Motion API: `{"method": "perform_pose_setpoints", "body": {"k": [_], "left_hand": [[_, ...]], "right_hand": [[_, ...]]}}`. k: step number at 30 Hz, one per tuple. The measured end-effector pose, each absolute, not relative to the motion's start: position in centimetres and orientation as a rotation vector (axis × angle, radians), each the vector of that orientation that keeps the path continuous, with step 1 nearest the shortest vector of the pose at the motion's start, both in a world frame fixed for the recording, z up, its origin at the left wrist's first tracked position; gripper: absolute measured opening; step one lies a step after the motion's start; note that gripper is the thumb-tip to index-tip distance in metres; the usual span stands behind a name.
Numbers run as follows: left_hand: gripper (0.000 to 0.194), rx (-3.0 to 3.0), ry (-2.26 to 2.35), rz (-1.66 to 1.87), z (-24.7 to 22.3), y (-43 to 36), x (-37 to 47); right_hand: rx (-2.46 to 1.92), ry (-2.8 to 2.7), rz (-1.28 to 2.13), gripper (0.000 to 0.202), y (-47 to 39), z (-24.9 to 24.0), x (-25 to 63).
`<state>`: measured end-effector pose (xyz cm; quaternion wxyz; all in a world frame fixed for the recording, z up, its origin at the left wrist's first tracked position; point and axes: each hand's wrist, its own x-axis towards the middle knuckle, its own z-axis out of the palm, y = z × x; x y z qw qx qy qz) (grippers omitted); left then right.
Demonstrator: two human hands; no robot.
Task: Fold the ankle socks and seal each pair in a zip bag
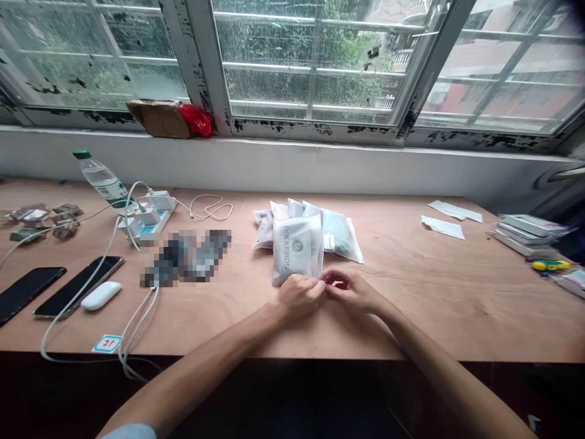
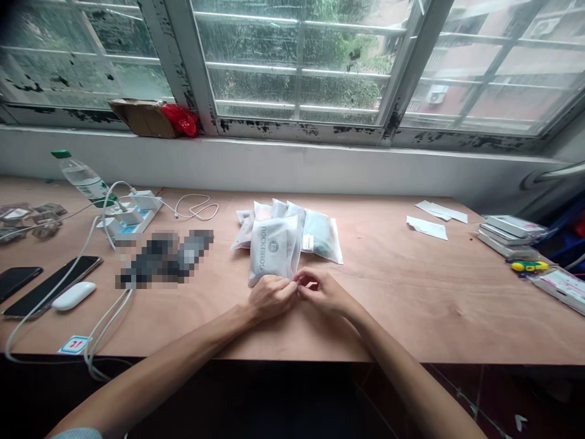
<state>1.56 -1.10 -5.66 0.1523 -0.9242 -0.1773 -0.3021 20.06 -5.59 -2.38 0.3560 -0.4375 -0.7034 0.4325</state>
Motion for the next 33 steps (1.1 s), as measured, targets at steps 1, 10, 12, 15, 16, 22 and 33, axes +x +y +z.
{"method": "perform_pose_setpoints", "body": {"k": [1,10,12,15,16,22,33], "left_hand": [[0.021,-2.66,-0.496,-0.853,-5.7,-1.0,1.5],[0.021,-2.739,-0.471,-0.596,-5.5,-1.1,1.4],[0.021,-2.739,-0.446,-0.576,-5.5,-1.1,1.5],[0.022,-2.728,-0.42,-0.579,-5.6,-1.3,1.6],[0.023,-2.728,-0.415,-0.58,-5.6,-1.4,1.6],[0.021,-2.753,-0.417,-0.566,-5.4,-1.8,1.7],[0.02,-2.777,-0.341,-0.653,-5.4,-2.6,2.0]], "right_hand": [[-1.13,-1.819,1.106,0.009,-5.5,-2.4,20.1],[-1.156,-1.62,1.222,0.002,-4.9,-2.6,19.6],[-1.17,-1.561,1.192,0.001,-4.7,-2.2,19.4],[-1.186,-1.438,1.125,0.005,-3.5,-1.7,19.1],[-1.182,-1.397,1.108,0.007,-2.9,-1.6,19.1],[-1.185,-1.267,0.994,0.011,1.3,-1.4,19.1],[-1.252,-1.114,0.75,0.023,6.3,0.1,19.5]]}}
